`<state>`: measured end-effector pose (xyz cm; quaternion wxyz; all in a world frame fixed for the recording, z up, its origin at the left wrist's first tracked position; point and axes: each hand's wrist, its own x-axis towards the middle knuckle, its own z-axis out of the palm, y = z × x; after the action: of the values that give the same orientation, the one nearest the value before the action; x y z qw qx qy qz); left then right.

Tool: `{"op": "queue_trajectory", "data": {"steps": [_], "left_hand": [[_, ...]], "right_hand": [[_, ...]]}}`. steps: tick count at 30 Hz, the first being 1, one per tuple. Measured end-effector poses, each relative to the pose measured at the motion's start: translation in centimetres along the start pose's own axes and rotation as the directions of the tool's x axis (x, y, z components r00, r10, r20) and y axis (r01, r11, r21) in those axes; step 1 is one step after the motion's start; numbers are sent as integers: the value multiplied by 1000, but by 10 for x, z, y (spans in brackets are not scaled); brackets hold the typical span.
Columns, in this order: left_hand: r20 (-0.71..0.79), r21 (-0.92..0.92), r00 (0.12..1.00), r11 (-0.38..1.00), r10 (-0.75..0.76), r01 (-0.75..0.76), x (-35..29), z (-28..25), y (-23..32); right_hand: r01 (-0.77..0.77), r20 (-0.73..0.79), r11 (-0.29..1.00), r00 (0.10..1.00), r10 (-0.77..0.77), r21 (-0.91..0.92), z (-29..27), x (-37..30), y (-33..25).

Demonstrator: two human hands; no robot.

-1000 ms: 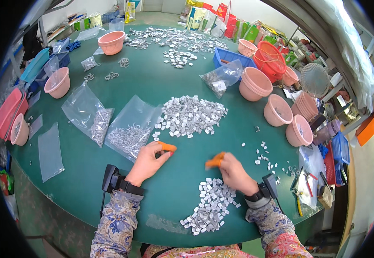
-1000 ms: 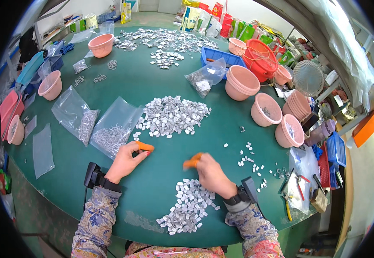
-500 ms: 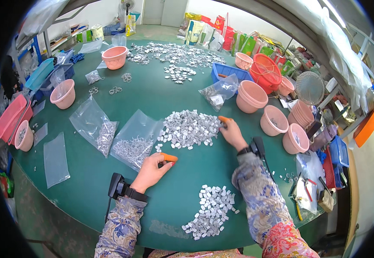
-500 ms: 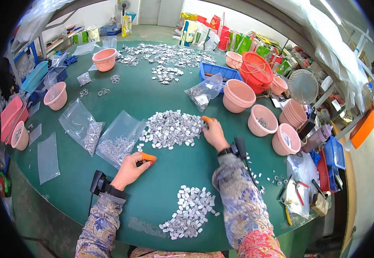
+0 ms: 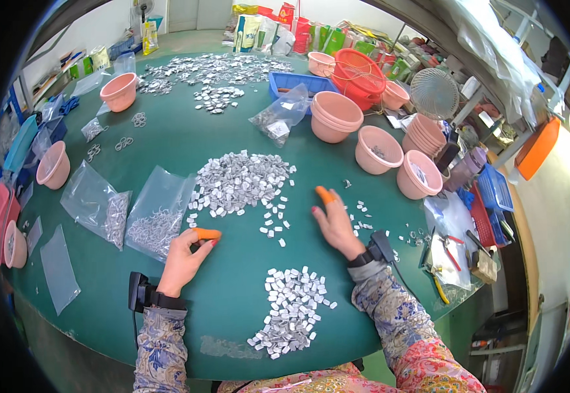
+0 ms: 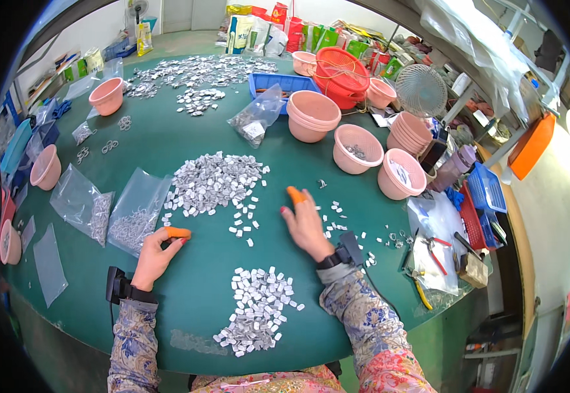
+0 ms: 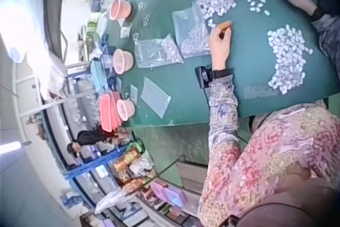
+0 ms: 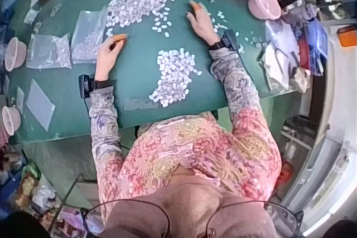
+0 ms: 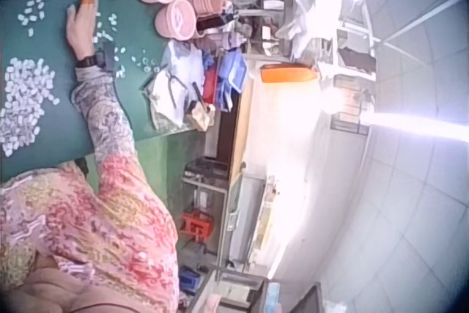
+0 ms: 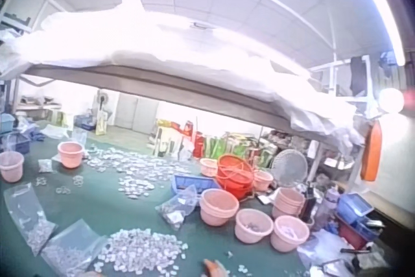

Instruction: Sorting and inspecting small metal components on a table.

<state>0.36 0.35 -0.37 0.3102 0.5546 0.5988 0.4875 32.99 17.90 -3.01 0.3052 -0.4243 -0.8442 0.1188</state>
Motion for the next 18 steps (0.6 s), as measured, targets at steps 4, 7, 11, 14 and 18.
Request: {"op": "queue_trajectory", "data": {"steps": [4, 7, 11, 14, 18], "left_hand": [[12, 13, 1000, 1000, -10, 10, 3, 2, 5], [3, 27, 1000, 999, -20, 20, 0, 1, 11], [-13, 39, 999, 999, -36, 36, -5, -3, 4], [-7, 21, 1000, 999, -28, 28, -2, 0, 4], [5, 20, 1000, 1000, -3, 2, -1, -1, 2]], "right_hand": [[-249, -195, 965, 954, 229, -84, -22, 3, 65], [-210, -330, 977, 920, 211, 39, -33, -8, 57], [-131, 106, 937, 989, 102, 324, -27, -12, -40], [301, 134, 947, 940, -315, 110, -19, -5, -74], [68, 280, 972, 951, -132, 226, -12, -4, -58]]}}
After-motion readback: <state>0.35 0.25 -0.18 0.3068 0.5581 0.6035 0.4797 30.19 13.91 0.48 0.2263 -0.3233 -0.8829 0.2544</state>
